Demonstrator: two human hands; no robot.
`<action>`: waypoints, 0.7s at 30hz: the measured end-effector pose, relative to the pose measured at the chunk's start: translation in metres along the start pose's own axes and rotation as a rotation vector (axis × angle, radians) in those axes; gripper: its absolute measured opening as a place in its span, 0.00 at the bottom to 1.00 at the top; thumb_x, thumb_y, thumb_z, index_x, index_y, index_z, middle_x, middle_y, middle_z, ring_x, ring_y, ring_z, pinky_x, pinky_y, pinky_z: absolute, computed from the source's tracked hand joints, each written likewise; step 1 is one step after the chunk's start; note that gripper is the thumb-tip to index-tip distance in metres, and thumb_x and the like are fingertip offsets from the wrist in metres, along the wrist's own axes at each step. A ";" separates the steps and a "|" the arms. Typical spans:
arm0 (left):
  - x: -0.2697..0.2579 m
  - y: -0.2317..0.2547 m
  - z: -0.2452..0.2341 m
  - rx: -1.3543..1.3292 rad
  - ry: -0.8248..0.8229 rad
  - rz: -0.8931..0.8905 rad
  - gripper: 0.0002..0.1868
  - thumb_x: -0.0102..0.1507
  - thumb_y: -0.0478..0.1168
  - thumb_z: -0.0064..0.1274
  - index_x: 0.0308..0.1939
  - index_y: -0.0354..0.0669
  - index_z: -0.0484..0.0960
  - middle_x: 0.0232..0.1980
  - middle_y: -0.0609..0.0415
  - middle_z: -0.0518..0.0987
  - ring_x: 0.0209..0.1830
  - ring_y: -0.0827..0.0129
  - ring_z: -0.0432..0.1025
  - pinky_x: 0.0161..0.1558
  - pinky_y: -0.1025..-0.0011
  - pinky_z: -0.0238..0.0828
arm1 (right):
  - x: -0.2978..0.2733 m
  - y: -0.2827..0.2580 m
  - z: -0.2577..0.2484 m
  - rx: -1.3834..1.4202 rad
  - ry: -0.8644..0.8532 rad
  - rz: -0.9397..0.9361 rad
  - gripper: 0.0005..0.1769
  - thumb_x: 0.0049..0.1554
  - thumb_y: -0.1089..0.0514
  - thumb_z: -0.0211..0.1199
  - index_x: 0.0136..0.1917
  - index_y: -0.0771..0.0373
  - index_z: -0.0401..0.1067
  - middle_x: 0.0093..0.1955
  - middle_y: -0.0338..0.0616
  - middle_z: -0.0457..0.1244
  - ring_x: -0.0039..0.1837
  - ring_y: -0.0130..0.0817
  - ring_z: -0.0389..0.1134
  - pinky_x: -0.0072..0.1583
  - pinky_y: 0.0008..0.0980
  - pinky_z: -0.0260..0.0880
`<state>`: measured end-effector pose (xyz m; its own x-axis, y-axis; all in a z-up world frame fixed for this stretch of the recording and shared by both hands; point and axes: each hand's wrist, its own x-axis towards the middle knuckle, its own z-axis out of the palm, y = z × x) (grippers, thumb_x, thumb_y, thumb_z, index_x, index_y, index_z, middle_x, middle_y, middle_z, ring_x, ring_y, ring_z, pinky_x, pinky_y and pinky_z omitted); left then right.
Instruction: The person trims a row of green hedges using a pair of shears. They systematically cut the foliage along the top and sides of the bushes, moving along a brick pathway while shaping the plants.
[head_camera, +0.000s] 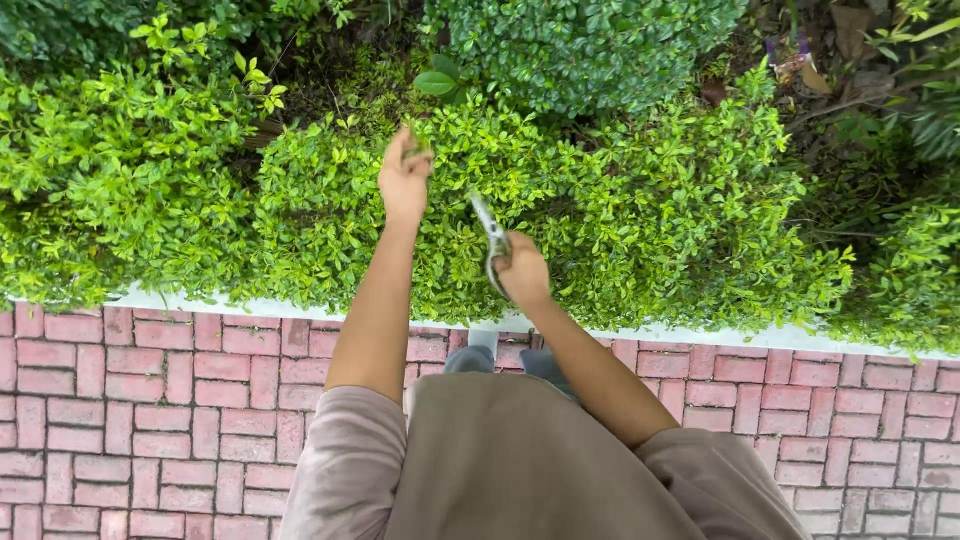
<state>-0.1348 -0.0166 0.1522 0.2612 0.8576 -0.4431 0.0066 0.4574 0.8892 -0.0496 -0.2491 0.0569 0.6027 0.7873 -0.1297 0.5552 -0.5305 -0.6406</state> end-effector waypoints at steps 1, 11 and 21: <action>-0.003 0.011 0.012 0.003 -0.010 0.000 0.29 0.58 0.23 0.45 0.54 0.61 0.79 0.46 0.74 0.81 0.44 0.75 0.80 0.42 0.81 0.82 | -0.002 0.020 -0.007 0.000 0.008 0.007 0.25 0.50 0.59 0.67 0.61 0.64 0.69 0.54 0.55 0.67 0.52 0.52 0.71 0.56 0.44 0.73; -0.002 -0.157 0.003 0.739 -0.094 0.405 0.09 0.67 0.42 0.56 0.38 0.42 0.86 0.35 0.47 0.83 0.31 0.58 0.78 0.38 0.63 0.75 | -0.014 0.056 -0.035 -0.157 -0.249 0.277 0.36 0.46 0.45 0.73 0.62 0.60 0.66 0.59 0.53 0.64 0.62 0.52 0.67 0.61 0.48 0.70; 0.018 -0.193 0.022 1.169 -0.405 0.643 0.19 0.53 0.25 0.52 0.42 0.49 0.88 0.62 0.49 0.78 0.62 0.49 0.71 0.61 0.56 0.69 | 0.028 0.019 -0.019 -0.291 -0.436 0.321 0.40 0.48 0.41 0.72 0.68 0.60 0.64 0.66 0.51 0.63 0.69 0.50 0.64 0.65 0.46 0.69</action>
<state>-0.1098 -0.0944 -0.0252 0.7825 0.6213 -0.0403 0.5208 -0.6177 0.5893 -0.0108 -0.2430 0.0553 0.5101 0.5971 -0.6191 0.5550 -0.7784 -0.2934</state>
